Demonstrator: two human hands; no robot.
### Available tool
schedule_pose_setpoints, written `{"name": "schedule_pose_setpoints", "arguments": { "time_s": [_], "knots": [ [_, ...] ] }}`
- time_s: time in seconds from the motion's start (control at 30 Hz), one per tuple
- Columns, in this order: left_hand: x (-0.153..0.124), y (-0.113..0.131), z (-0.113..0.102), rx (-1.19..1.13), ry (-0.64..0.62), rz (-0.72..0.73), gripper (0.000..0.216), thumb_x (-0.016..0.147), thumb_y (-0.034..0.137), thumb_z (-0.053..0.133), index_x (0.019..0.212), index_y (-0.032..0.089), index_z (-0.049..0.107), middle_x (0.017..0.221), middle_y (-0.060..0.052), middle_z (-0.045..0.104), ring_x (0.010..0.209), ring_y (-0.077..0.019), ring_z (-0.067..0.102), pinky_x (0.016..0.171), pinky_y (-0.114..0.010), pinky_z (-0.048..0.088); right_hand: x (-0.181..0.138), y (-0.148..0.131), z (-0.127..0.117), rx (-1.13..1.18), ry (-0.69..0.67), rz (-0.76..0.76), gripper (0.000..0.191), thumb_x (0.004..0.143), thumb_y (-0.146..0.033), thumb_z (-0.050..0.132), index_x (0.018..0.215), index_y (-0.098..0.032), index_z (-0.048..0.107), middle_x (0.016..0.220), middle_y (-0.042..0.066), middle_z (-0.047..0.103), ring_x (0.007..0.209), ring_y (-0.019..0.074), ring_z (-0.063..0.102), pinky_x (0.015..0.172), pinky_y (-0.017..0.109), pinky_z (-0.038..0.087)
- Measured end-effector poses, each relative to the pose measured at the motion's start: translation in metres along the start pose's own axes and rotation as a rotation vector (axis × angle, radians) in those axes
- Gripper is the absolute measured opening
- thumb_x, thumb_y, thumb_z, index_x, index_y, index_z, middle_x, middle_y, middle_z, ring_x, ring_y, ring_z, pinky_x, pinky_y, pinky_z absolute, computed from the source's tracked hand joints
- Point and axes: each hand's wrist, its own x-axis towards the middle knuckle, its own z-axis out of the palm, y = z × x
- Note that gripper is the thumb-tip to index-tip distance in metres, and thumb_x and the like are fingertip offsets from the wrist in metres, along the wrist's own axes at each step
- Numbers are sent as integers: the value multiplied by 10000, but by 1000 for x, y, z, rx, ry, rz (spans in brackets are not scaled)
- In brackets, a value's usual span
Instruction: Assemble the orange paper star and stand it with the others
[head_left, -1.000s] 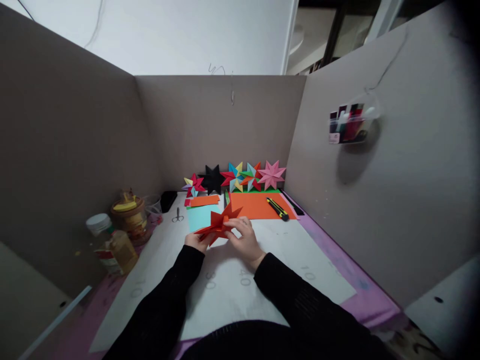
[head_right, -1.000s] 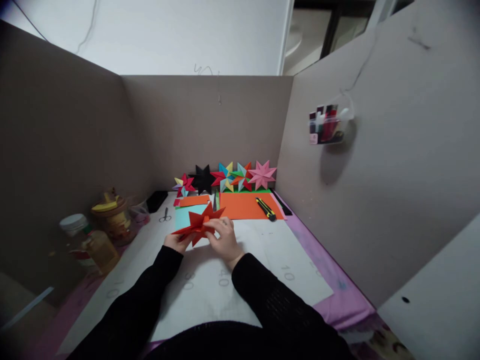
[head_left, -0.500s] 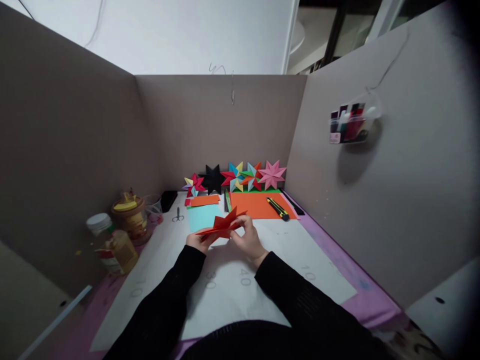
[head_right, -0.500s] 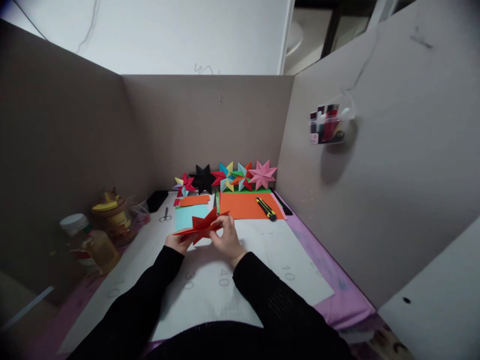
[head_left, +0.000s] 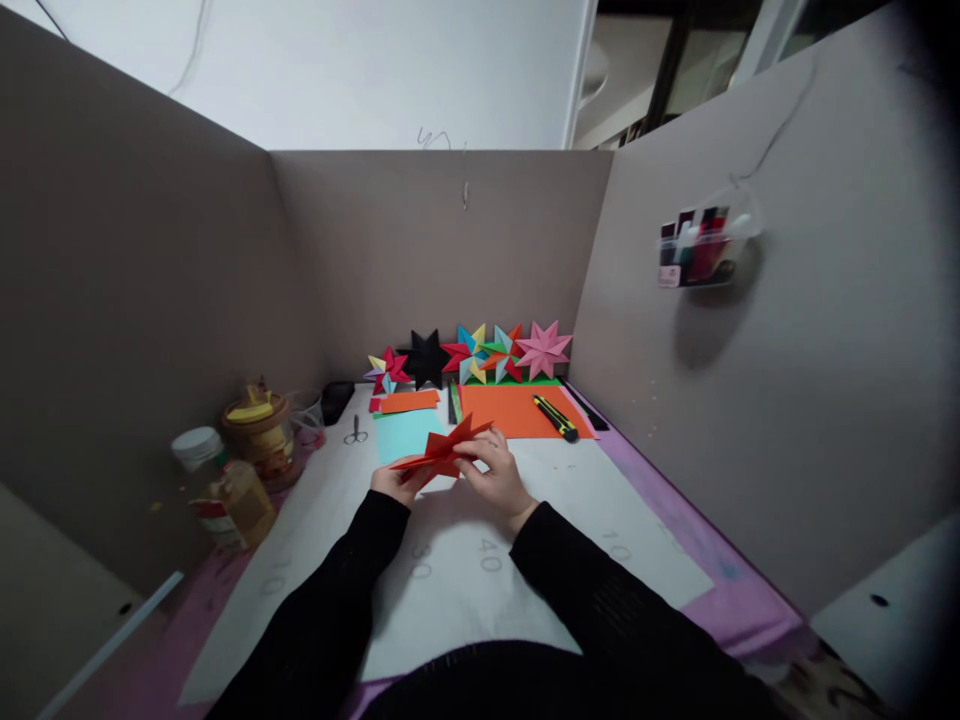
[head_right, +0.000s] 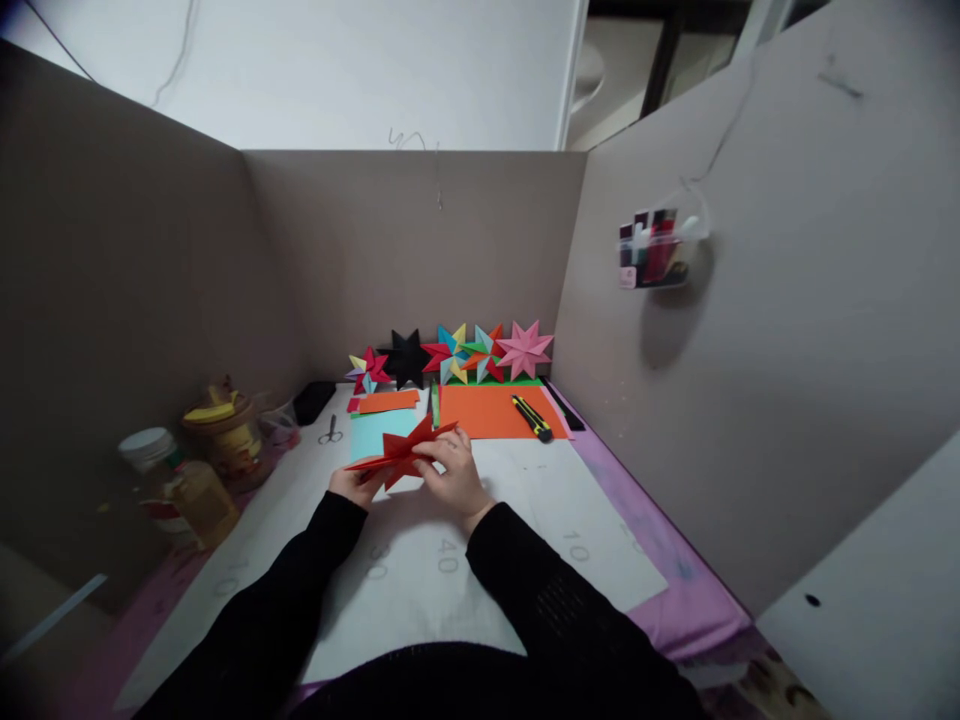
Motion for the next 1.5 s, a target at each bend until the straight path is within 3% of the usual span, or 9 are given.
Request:
{"name": "schedule_pose_setpoints", "arguments": {
  "time_s": [0.23, 0.7, 0.87, 1.03, 1.2, 1.5],
  "knots": [
    [-1, 0, 0, -36, -3, 29, 268, 668, 335, 640, 826, 133, 716, 785, -73, 720, 725, -227, 647, 668, -310, 494, 0, 2, -1, -80, -81, -71, 110, 737, -232, 610, 837, -221, 655, 830, 33, 618, 857, 192, 514, 852, 381, 353],
    [-1, -2, 1, 26, -27, 67, 262, 693, 300, 620, 869, 130, 716, 818, -71, 722, 740, -227, 656, 691, -312, 505, 2, 4, -5, -362, -63, -185, 129, 816, -237, 532, 854, -189, 645, 832, 57, 603, 866, 205, 452, 831, 384, 325],
    [-3, -2, -1, 81, -36, 101, 274, 714, 310, 602, 887, 129, 712, 831, -74, 722, 740, -227, 660, 679, -309, 506, 1, 0, -3, -294, -52, -238, 207, 827, -159, 493, 995, -191, 609, 827, 54, 626, 833, 192, 475, 789, 362, 363],
    [-4, -1, 1, 82, -63, 133, 259, 717, 299, 612, 900, 144, 708, 841, -60, 723, 750, -219, 661, 686, -302, 512, 0, 0, -5, -196, 17, -248, 122, 806, -155, 526, 882, -194, 612, 799, 38, 643, 812, 187, 487, 771, 354, 388],
    [-7, 6, 2, 89, -81, 149, 255, 738, 304, 593, 918, 163, 707, 862, -49, 721, 774, -217, 661, 693, -298, 513, -1, 0, -7, -226, 21, -240, 126, 807, -176, 538, 889, -208, 629, 849, 43, 636, 833, 187, 490, 758, 353, 384],
    [-9, 5, 4, 96, -48, 155, 242, 712, 328, 618, 882, 186, 716, 841, -48, 723, 755, -228, 662, 684, -308, 509, -1, 0, -6, -282, -51, -209, 137, 840, -217, 482, 835, -191, 616, 824, 54, 609, 820, 191, 464, 773, 349, 354]
  ]
}}
